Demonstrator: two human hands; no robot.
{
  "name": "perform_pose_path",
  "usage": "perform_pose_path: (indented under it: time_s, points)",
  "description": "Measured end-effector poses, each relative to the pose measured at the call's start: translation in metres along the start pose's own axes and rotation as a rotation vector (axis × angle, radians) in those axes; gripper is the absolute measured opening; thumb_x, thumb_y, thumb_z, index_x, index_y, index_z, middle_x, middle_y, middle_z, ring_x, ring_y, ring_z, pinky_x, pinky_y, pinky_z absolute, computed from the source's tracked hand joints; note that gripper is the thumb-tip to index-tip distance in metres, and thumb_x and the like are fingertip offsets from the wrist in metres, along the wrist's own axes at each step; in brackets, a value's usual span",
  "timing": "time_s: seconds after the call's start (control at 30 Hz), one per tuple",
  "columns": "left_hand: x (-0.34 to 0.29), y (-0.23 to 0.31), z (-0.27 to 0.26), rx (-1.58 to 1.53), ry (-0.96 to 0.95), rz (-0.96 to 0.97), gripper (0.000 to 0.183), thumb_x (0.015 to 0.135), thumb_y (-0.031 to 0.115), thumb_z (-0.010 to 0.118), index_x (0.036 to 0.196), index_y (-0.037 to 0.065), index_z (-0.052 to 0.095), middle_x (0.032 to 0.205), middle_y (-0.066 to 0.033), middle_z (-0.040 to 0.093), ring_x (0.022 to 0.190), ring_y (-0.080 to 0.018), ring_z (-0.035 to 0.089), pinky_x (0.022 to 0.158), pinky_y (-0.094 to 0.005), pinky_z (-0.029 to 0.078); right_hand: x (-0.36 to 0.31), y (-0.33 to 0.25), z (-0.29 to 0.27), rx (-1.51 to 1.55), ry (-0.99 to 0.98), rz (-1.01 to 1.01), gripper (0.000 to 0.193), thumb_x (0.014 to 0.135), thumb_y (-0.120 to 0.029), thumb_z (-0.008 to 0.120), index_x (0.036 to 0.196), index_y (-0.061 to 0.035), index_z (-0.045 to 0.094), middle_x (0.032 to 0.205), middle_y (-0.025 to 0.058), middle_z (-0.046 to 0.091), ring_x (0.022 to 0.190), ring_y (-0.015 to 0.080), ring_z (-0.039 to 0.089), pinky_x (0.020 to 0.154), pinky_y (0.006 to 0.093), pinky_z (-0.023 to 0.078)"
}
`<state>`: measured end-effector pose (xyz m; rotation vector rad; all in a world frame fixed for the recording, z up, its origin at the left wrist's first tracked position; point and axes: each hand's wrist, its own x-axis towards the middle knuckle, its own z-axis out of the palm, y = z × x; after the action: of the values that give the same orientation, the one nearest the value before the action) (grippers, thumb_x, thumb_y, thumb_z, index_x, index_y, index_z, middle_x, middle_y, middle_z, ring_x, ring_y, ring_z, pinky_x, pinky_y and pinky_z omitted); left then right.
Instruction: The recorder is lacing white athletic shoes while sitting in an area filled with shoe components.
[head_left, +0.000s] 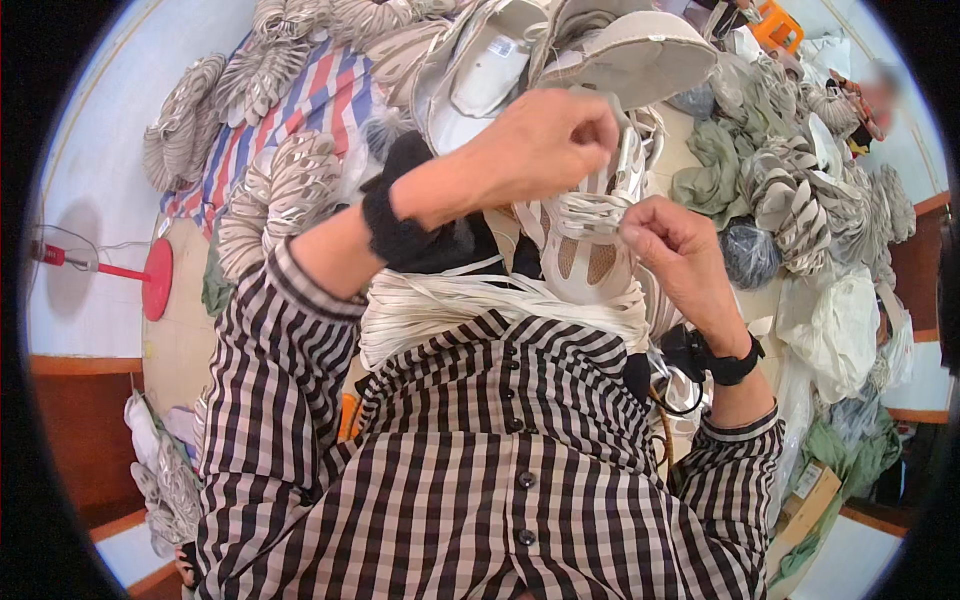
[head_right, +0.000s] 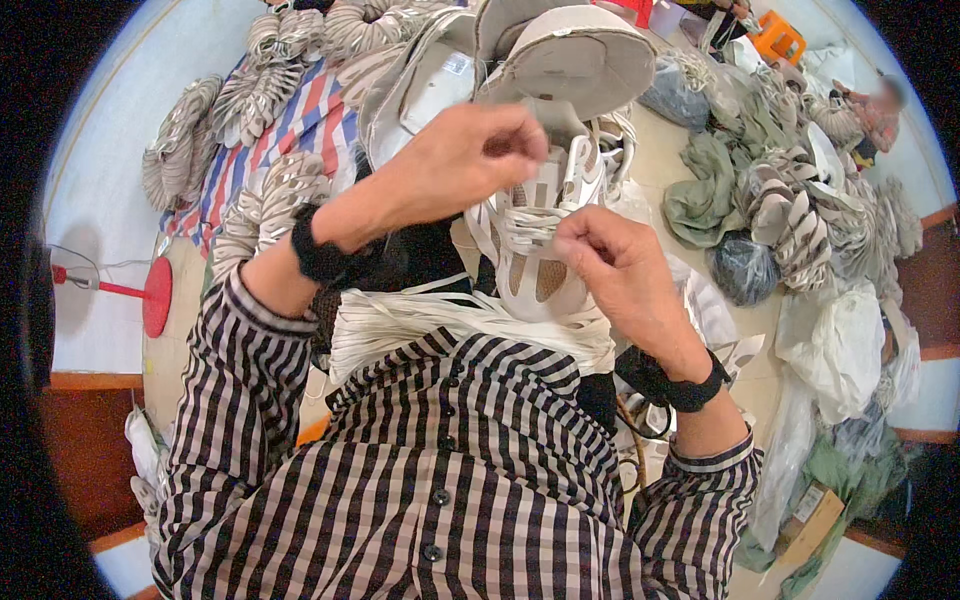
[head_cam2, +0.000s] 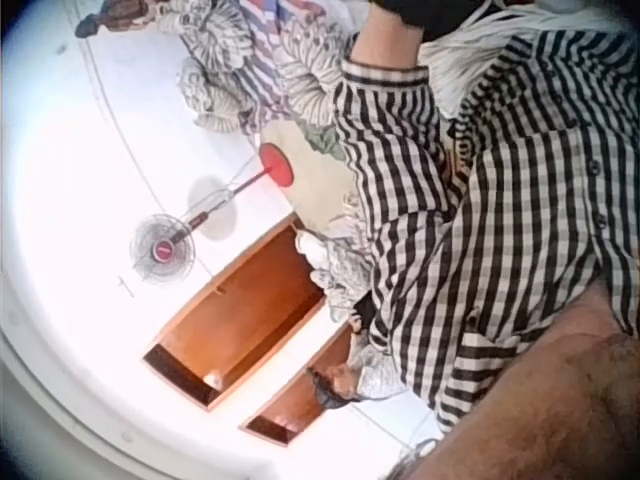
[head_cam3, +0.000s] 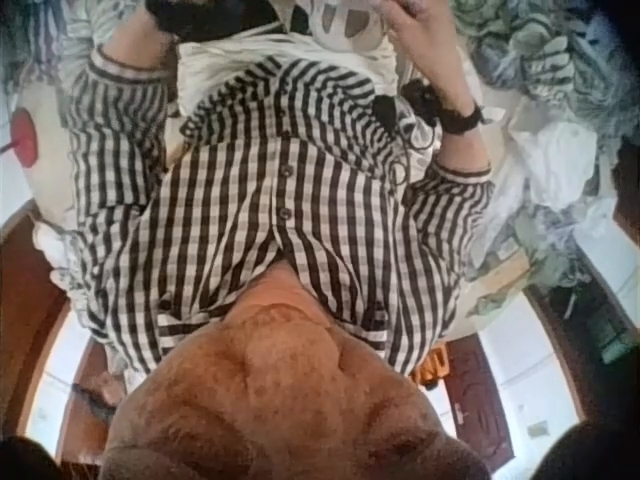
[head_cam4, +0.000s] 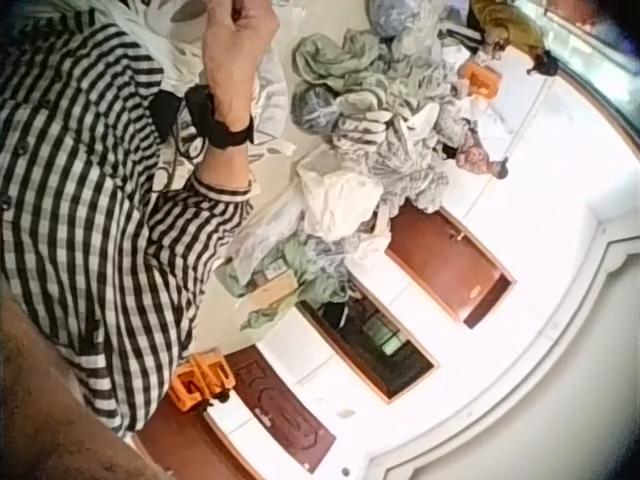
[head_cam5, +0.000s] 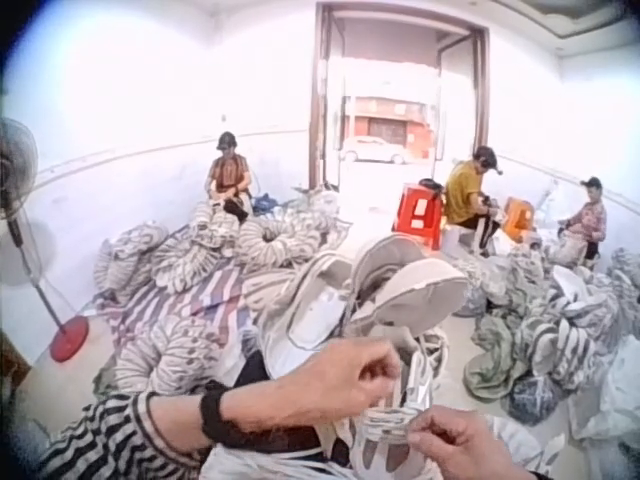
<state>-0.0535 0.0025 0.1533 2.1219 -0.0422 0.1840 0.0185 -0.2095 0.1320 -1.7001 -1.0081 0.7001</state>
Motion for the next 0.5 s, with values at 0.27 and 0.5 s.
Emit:
perform_pose_path:
  time_s: [0.27, 0.5]
  points:
    - [0.07, -0.065, 0.006, 0.522, -0.129, -0.01, 0.036, 0.076, 0.024, 0.058, 0.104, 0.001, 0.061, 0.098, -0.0182, 0.065, 0.092, -0.0277, 0.061, 0.082, -0.0352, 0.046, 0.033, 0.006, 0.002, -0.696, 0.4, -0.599, 0.009, 0.08, -0.006, 0.063, 0.087, -0.0026, 0.059, 0.086, 0.0095, 0.059, 0.081, 0.0254, 0.058, 0.073, 0.0346, 0.044]
    - [0.071, -0.052, -0.007, 0.206, -0.238, -0.1, 0.039, 0.079, 0.033, 0.067, 0.101, 0.002, 0.062, 0.089, -0.0095, 0.063, 0.083, -0.0183, 0.057, 0.076, -0.033, 0.046, 0.069, 0.02, 0.008, -0.966, 0.289, -0.766, 0.013, 0.076, -0.006, 0.061, 0.087, -0.0045, 0.056, 0.095, 0.0098, 0.058, 0.097, 0.0291, 0.054, 0.09, 0.0416, 0.039]
